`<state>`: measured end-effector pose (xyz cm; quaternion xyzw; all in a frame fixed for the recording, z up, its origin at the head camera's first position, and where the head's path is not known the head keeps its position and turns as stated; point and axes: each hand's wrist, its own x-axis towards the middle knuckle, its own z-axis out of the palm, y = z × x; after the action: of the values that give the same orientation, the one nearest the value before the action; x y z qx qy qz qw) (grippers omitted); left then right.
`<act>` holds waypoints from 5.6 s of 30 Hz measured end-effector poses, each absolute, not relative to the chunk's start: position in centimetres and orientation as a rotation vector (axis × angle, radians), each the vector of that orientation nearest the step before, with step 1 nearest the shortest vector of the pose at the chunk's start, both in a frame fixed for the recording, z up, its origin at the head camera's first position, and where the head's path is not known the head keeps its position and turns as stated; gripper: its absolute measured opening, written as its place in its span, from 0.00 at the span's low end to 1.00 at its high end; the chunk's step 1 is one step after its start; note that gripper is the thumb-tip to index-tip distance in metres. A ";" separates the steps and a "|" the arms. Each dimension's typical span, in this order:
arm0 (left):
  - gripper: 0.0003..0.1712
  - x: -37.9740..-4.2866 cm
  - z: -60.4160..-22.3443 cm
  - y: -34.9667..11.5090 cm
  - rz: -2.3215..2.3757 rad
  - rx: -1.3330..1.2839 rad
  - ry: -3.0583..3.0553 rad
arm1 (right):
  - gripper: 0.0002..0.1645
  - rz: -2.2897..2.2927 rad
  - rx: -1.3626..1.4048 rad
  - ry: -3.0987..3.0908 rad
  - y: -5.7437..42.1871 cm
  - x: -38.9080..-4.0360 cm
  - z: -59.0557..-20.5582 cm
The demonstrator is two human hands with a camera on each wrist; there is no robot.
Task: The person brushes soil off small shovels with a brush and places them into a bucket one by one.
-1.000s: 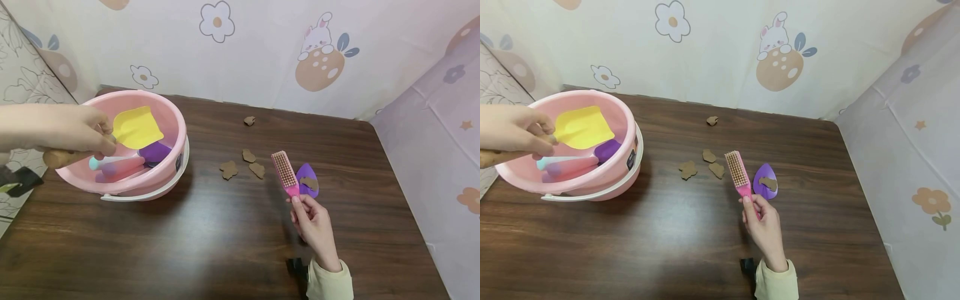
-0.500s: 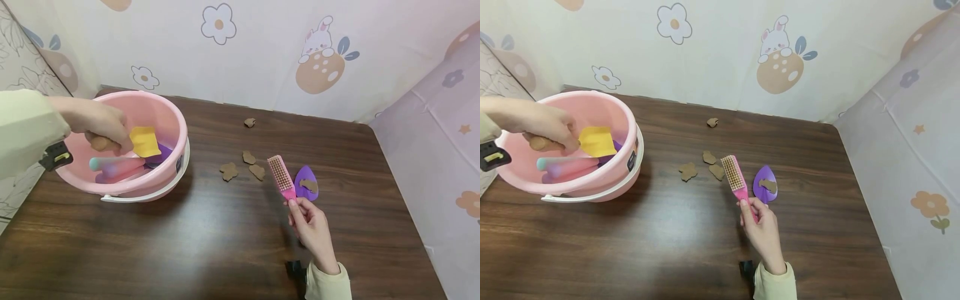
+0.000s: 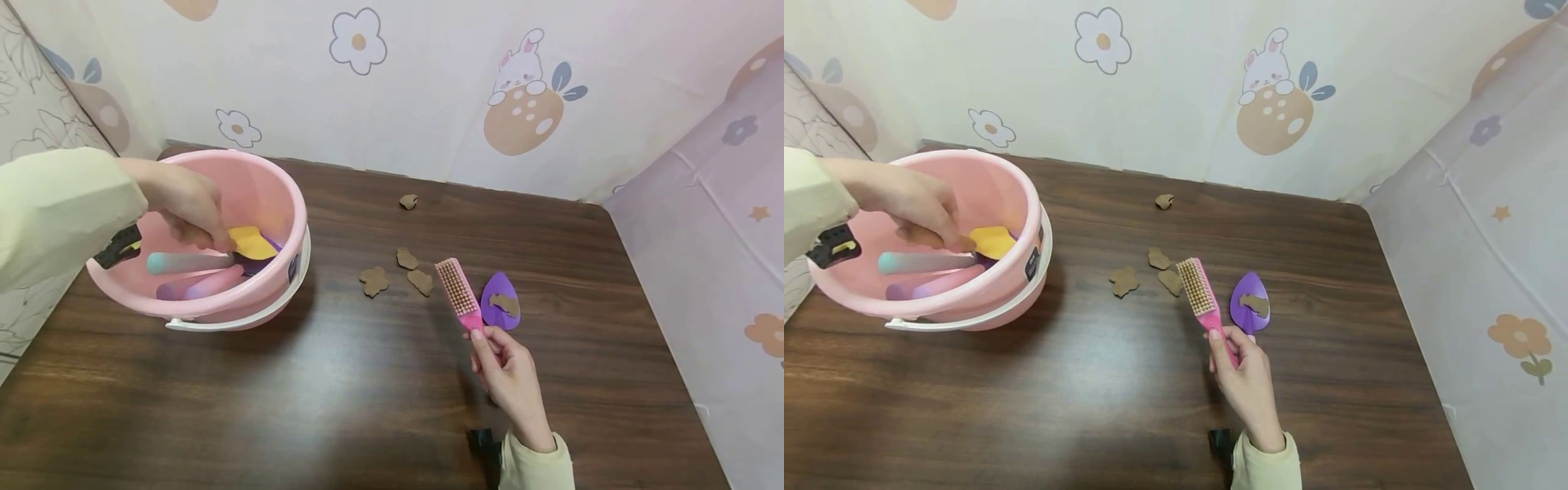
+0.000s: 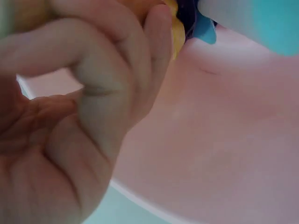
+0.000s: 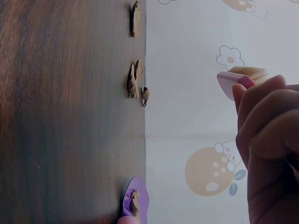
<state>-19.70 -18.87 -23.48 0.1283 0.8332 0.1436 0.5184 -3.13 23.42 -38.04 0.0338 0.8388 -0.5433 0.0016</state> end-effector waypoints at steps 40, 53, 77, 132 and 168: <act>0.12 -5.7 -31.9 -0.3 0.899 0.887 2.722 | 0.16 -1.742 0.351 2.686 25.2 -2.7 -37.9; 0.22 -7.4 -39.9 12.1 1.026 0.524 2.395 | 0.18 -1.685 0.606 2.886 26.7 -2.7 -37.9; 0.20 -8.9 -41.1 18.3 1.115 0.328 2.359 | 0.21 -1.389 0.971 3.076 30.1 -1.4 -39.6; 0.10 -6.0 -37.2 1.0 1.369 0.225 2.193 | 0.12 -1.128 -0.374 3.364 22.9 -4.8 -38.3; 0.13 -4.7 -36.3 0.1 1.387 0.451 2.208 | 0.10 -1.036 0.021 3.561 24.8 -6.4 -39.1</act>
<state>-4.70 0.08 -36.27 0.1653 0.8088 0.5082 0.2453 -6.43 24.81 -39.15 0.0054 0.9218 -0.2681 -0.2799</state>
